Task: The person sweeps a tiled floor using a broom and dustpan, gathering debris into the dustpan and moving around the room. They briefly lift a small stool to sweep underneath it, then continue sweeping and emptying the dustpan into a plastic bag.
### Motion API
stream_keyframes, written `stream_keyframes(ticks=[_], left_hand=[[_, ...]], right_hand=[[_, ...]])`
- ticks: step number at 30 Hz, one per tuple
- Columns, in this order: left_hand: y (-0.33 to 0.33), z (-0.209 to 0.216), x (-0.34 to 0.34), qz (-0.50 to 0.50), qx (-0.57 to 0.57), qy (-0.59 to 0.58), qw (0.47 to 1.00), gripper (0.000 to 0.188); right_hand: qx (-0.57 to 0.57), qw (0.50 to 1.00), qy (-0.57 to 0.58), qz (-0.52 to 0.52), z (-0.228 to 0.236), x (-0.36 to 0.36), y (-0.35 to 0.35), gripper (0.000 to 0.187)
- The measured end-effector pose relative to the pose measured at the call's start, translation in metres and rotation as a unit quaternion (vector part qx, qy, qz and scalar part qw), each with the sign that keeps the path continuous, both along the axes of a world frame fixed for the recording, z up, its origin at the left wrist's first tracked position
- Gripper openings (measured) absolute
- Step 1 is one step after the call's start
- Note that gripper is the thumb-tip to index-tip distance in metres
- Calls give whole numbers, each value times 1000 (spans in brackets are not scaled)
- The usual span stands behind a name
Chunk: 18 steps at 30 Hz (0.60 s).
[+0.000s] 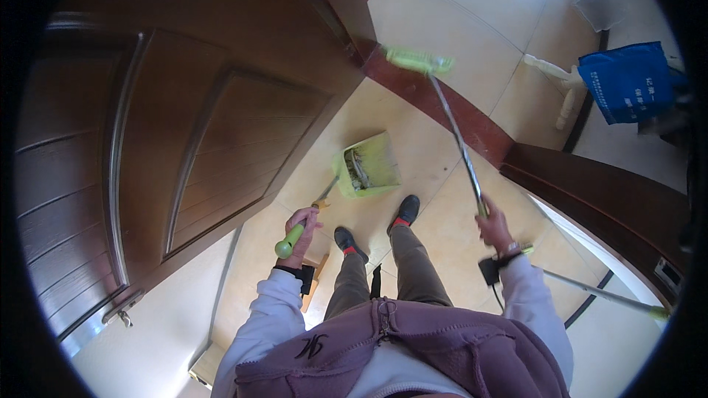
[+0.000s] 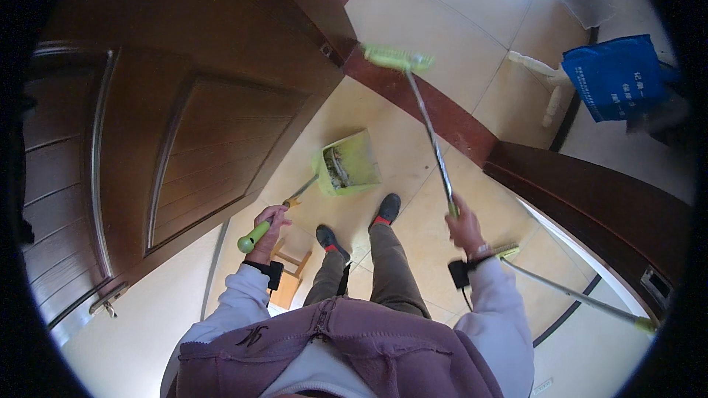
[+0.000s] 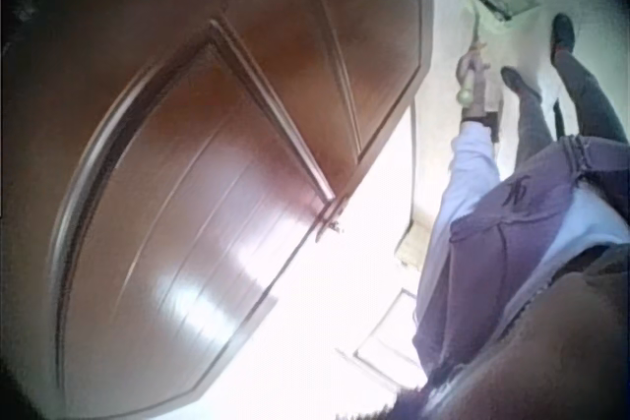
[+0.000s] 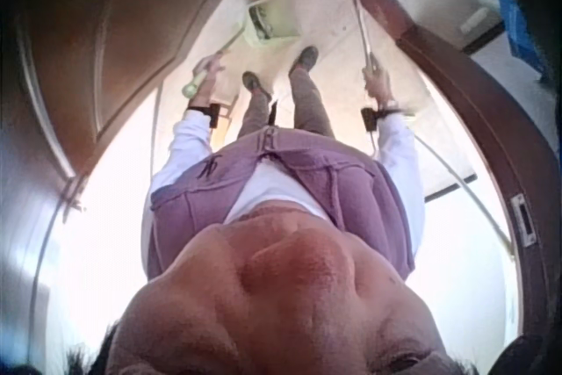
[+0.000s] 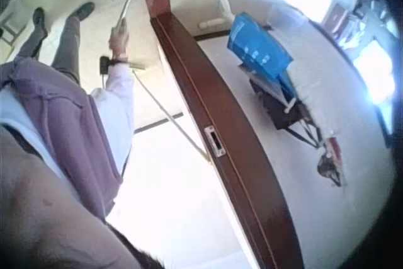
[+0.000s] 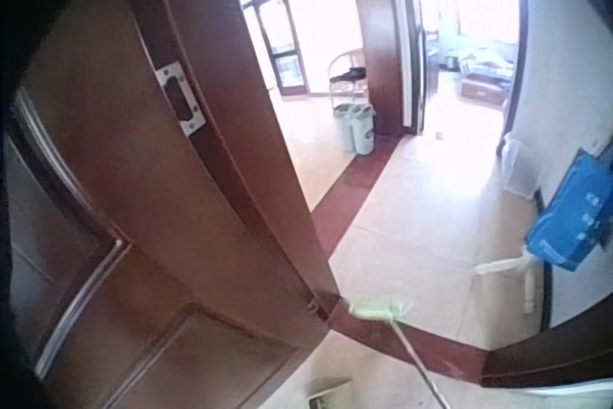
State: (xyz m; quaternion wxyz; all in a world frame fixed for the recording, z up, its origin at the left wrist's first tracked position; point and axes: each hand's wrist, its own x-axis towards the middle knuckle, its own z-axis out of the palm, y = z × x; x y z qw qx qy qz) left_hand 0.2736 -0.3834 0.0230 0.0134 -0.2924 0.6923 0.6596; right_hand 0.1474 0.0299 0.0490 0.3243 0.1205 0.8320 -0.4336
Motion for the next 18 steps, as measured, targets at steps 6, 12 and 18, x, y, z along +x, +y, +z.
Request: stream_keyframes(ticks=[6,12,18], left_hand=[[5,7,-3,-1,-10,-13,1000,18],[10,16,-10,-18,-27,-43,999,22],[12,19,-19,-24,1,-28,999,24]], right_hand=[[46,983,168,60,-72,-162,-77,50],[136,980,73,123,-63,-220,-93,34],[174,953,107,221,-37,-150,-40,36]])
